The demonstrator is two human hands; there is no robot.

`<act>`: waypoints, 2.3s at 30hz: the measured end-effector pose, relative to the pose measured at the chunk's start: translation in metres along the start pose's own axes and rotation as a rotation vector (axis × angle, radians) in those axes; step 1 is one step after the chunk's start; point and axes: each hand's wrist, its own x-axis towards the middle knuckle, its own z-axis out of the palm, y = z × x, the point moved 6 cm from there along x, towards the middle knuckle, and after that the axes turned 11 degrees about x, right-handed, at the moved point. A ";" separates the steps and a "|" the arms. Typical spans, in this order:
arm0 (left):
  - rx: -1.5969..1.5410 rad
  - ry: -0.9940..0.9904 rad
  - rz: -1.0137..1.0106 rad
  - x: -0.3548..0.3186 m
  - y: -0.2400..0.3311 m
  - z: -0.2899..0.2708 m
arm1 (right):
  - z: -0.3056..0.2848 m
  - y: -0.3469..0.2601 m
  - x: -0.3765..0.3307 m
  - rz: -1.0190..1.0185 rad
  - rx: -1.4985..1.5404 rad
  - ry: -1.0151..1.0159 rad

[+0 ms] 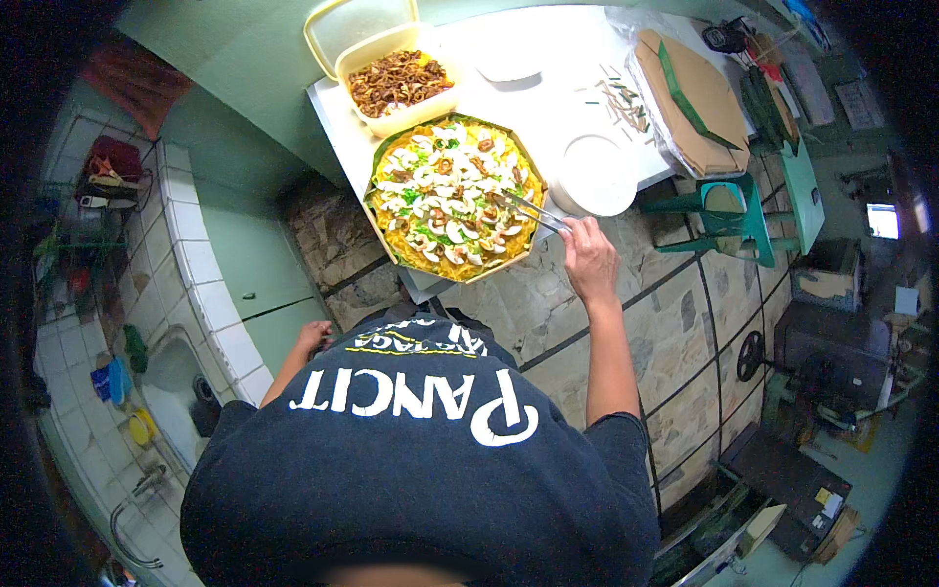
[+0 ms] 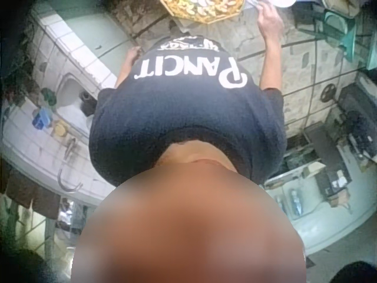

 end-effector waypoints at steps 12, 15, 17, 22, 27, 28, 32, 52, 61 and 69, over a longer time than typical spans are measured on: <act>-0.037 0.011 0.015 0.000 0.005 0.007 | 0.007 0.001 0.027 -0.038 -0.044 -0.107; -0.049 0.010 0.022 0.000 0.007 0.008 | 0.009 0.005 0.033 -0.001 0.016 -0.084; -0.049 0.015 -0.005 0.001 0.006 0.008 | 0.012 0.007 0.035 0.002 0.080 -0.064; -0.064 0.013 0.006 0.005 0.005 0.005 | 0.017 0.011 0.041 0.055 0.089 -0.058; -0.068 0.035 0.001 0.010 0.001 0.002 | -0.005 -0.008 0.090 -0.019 0.368 0.095; -0.072 0.044 -0.009 0.011 -0.001 0.003 | -0.007 -0.016 0.109 -0.082 0.415 0.146; -0.112 0.031 -0.045 0.017 -0.006 0.003 | 0.046 -0.026 0.195 0.157 0.199 0.047; -0.171 0.057 -0.110 0.022 -0.049 -0.027 | 0.069 -0.054 0.248 0.145 -0.088 -0.047; -0.102 0.026 -0.016 0.041 0.012 -0.032 | 0.012 -0.068 0.079 -0.107 0.105 0.092; -0.043 0.012 -0.015 0.041 0.030 -0.028 | 0.055 -0.070 0.022 -0.244 -0.100 -0.010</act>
